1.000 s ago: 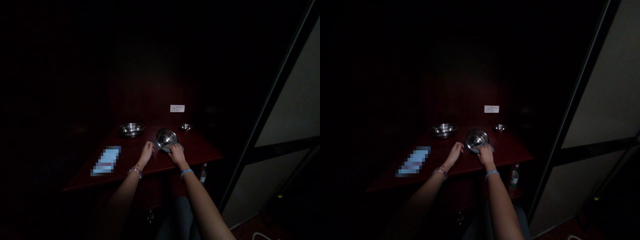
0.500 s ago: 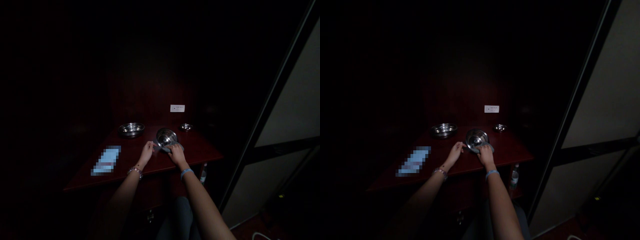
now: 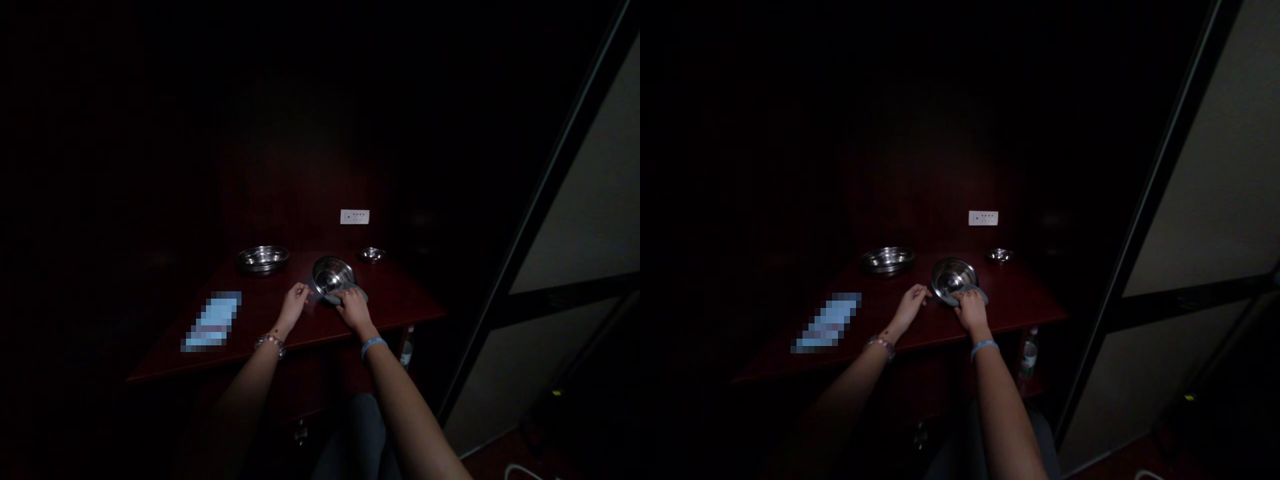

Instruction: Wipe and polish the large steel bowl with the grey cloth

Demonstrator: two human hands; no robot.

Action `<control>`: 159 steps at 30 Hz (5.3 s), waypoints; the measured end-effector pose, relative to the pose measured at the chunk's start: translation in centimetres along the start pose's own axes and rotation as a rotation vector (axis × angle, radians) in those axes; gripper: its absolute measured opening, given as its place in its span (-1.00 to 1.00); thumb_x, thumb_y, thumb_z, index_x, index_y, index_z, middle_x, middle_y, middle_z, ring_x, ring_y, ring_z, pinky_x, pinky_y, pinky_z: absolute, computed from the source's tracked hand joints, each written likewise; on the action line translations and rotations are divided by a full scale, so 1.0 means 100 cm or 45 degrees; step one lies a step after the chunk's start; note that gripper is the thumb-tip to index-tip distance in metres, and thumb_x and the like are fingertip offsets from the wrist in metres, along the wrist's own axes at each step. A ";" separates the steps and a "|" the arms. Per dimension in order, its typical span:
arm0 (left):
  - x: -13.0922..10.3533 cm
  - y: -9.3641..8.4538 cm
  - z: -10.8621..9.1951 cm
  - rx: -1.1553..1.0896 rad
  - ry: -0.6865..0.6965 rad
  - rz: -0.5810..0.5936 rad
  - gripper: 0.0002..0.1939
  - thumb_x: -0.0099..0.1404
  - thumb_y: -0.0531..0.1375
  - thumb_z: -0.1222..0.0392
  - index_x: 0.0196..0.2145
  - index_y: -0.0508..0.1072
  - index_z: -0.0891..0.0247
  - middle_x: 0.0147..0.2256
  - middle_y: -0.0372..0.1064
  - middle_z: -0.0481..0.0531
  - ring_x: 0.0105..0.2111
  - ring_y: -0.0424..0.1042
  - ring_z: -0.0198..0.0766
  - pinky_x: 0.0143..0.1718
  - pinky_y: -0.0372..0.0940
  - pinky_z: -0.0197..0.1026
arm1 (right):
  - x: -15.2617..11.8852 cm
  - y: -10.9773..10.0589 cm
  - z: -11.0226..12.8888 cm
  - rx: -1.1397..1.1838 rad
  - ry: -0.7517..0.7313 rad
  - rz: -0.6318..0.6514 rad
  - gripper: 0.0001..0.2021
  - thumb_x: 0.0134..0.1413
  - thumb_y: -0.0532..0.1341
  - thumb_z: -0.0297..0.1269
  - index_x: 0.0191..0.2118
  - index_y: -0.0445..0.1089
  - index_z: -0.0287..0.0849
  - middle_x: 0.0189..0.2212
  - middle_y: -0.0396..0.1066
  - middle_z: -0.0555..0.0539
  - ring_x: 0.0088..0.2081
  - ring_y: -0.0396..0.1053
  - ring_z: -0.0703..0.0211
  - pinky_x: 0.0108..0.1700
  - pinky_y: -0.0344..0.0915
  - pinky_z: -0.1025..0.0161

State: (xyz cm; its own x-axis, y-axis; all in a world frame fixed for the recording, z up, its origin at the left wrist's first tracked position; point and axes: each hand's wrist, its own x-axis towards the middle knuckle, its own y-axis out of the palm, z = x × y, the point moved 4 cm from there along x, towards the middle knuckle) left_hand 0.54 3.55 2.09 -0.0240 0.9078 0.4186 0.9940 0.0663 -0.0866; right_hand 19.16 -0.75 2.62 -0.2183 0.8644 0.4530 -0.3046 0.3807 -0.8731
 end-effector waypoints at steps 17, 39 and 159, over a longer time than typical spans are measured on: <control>-0.001 0.001 -0.002 0.039 -0.028 -0.033 -0.84 0.24 0.14 0.08 -0.43 0.33 0.19 -0.43 0.43 0.03 -0.47 0.35 -0.27 -0.39 0.25 -0.22 | -0.001 0.000 0.000 0.010 0.003 0.012 -0.61 0.22 0.24 -0.35 0.15 0.46 -0.02 0.07 0.52 -0.08 0.11 0.36 0.03 0.23 0.13 0.15; -0.001 0.001 0.000 0.084 -0.009 -0.031 -0.82 0.21 0.10 0.06 -0.48 0.26 0.17 -0.53 0.25 -0.11 -0.52 0.25 -0.30 -0.34 0.18 -0.22 | -0.001 0.000 0.000 0.000 -0.008 0.016 -0.61 0.20 0.25 -0.37 0.15 0.46 -0.03 0.07 0.52 -0.09 0.12 0.36 0.03 0.23 0.12 0.15; 0.002 0.005 0.009 0.018 0.052 -0.069 -0.58 0.32 0.15 0.12 0.09 0.42 0.27 0.10 0.45 0.21 0.13 0.41 -0.03 0.25 0.20 0.03 | 0.001 -0.010 0.019 -0.072 -0.320 0.089 -0.44 0.18 0.19 -0.51 0.28 0.33 0.00 0.23 0.39 -0.06 0.17 0.33 0.04 0.23 0.15 0.11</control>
State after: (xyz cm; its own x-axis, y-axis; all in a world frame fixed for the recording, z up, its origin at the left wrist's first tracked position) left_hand 0.94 4.13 1.30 -0.0729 0.8851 0.4596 0.9898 0.1206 -0.0753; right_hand 17.62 -1.65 3.90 -0.4626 0.7832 0.4153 -0.2297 0.3466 -0.9095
